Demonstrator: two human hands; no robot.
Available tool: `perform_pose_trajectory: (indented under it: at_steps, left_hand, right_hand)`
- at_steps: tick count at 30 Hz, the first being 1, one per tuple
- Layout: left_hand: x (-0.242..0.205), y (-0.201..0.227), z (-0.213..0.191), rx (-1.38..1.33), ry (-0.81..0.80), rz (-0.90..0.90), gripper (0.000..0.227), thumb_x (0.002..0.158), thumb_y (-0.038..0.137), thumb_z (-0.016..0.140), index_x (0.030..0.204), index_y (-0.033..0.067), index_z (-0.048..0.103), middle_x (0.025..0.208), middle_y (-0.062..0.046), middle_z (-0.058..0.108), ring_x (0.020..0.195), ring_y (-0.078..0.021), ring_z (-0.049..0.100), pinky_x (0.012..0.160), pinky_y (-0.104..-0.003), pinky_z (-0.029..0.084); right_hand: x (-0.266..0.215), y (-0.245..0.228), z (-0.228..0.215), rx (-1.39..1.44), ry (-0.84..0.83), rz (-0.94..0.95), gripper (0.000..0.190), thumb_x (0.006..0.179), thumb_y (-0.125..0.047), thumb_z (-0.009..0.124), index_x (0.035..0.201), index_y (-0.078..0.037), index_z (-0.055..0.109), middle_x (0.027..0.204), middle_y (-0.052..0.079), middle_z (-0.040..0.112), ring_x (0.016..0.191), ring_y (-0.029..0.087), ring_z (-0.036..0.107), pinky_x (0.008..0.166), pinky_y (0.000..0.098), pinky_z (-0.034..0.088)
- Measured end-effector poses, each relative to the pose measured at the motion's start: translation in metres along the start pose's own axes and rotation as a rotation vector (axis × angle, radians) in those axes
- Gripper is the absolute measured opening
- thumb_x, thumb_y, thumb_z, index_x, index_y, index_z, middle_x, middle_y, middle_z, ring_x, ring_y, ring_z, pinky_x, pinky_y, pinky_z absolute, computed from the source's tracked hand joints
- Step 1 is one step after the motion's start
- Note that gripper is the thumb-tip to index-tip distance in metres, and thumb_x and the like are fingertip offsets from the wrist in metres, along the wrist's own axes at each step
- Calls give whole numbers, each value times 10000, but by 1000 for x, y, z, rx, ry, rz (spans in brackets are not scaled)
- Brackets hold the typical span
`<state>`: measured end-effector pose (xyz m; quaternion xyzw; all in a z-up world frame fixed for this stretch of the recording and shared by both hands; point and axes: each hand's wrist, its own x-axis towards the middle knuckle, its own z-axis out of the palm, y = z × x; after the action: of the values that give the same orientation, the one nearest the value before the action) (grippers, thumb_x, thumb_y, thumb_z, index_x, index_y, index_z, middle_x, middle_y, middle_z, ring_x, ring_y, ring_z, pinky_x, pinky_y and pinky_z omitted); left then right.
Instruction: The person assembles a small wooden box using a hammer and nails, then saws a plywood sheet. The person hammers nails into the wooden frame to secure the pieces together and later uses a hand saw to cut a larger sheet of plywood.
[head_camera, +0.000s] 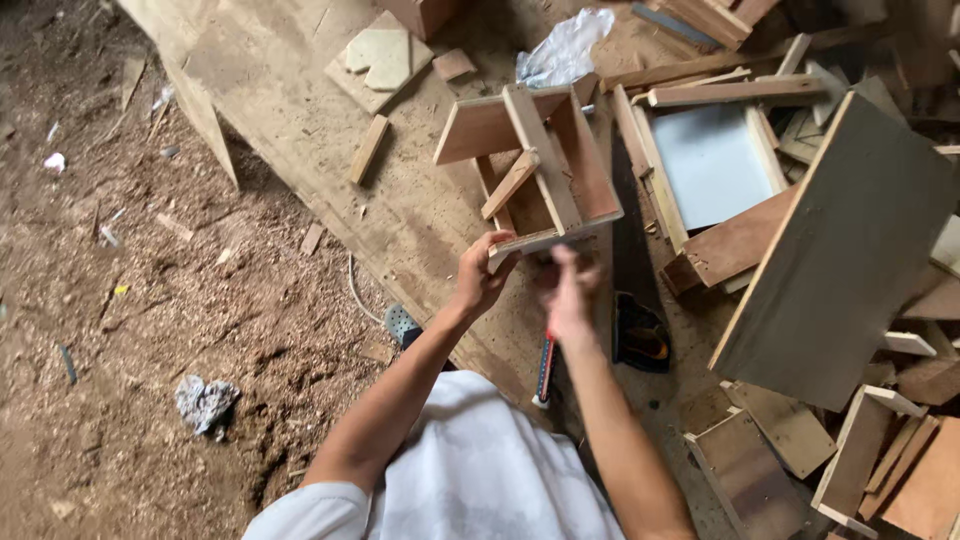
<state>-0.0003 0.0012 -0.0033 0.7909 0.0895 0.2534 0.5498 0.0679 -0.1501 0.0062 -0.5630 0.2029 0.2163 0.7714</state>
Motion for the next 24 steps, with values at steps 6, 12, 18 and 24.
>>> perform_pose_trajectory:
  at_steps: [6,12,18,24]
  left_hand:
    - [-10,-12,4,168,-307,59,454,844,-8,681,1281,70,586,1290,-192,630,1172,-408,579,993,-462,499]
    - [-25,16,-14,236,-294,-33,552,920,178,679,1425,49,497,1341,-221,544,1239,-406,540,1049,-461,448]
    - [-26,48,-21,371,-156,134,596,931,249,693,1447,46,473,1408,-235,497,1303,-407,494,1089,-504,406]
    - [-17,30,-11,374,-13,158,594,915,108,672,1470,45,469,1447,-220,484,1339,-389,484,1112,-510,427]
  right_hand:
    - [13,22,23,-55,-233,277,354,825,-384,803,875,-78,633,777,66,612,645,220,617,519,393,504]
    - [26,29,15,-6,-157,230,205,792,-188,754,717,-49,622,723,65,618,613,217,649,553,449,594]
    - [8,-35,-6,230,-315,217,232,904,-246,625,961,-26,582,853,118,656,785,252,696,780,486,633]
    - [33,-103,-11,302,-444,62,600,980,-440,462,1276,80,513,1104,199,696,946,280,727,863,411,617]
